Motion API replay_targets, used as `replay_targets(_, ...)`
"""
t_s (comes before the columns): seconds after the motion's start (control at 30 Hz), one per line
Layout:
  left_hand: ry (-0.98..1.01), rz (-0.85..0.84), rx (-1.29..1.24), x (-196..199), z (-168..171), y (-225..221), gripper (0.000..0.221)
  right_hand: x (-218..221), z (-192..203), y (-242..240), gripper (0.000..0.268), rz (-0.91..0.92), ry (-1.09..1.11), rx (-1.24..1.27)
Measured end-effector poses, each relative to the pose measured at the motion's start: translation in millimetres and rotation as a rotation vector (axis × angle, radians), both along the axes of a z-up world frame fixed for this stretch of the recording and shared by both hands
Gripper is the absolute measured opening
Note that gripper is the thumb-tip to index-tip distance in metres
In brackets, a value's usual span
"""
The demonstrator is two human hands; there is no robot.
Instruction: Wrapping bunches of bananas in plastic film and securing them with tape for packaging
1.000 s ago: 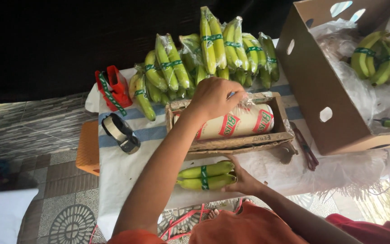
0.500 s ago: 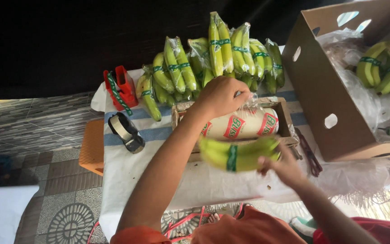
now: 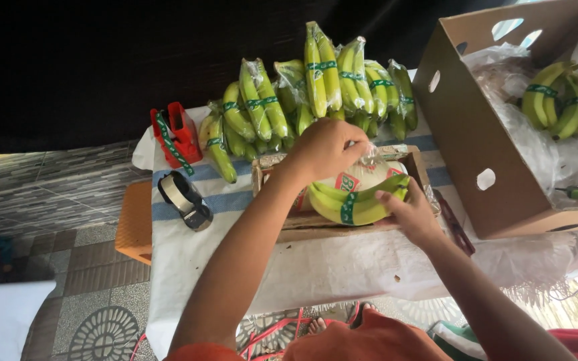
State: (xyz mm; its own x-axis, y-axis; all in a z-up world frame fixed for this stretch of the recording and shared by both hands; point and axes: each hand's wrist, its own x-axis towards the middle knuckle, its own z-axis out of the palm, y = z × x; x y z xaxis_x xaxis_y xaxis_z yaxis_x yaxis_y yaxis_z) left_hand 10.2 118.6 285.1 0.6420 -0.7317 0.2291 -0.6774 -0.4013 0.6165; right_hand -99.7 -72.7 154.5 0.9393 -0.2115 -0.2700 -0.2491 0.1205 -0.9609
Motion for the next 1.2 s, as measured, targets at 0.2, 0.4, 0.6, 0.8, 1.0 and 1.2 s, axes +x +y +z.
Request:
replay_targets(0.2, 0.027, -0.116, -0.041, -24.8, -14.8, 7.3, 0.033, 9.3, -21.3, -18.5, 0.071, 0.002, 0.119, 0.197)
replay_targets(0.4, 0.029, -0.113, 0.114, -86.7, -39.7, 24.3, 0.029, 18.0, -51.8, -36.5, 0.065, 0.004, 0.173, 0.296)
replay_targets(0.6, -0.195, -0.096, 0.105, -125.3, -181.3, 32.4, 0.019, 13.1, -20.9, -23.1, 0.045, -0.06, 0.242, 0.381)
replay_targets(0.8, -0.232, -0.011, -0.116, -113.4, -250.7, 18.2, 0.022, 12.6, 22.2, 6.8, 0.046, -0.161, 0.353, 0.237)
replay_targets(1.0, -0.42, 0.07, -0.207, -99.0, -266.1, 5.0, 0.021, 5.3, -3.6, -0.9, 0.032, -0.199, 0.228, 0.183)
replay_targets(1.2, -0.329, 0.218, -0.204, -151.4, -249.0, 8.0, 0.034, -2.4, -25.2, -14.1, 0.04, -0.245, 0.094, 0.261)
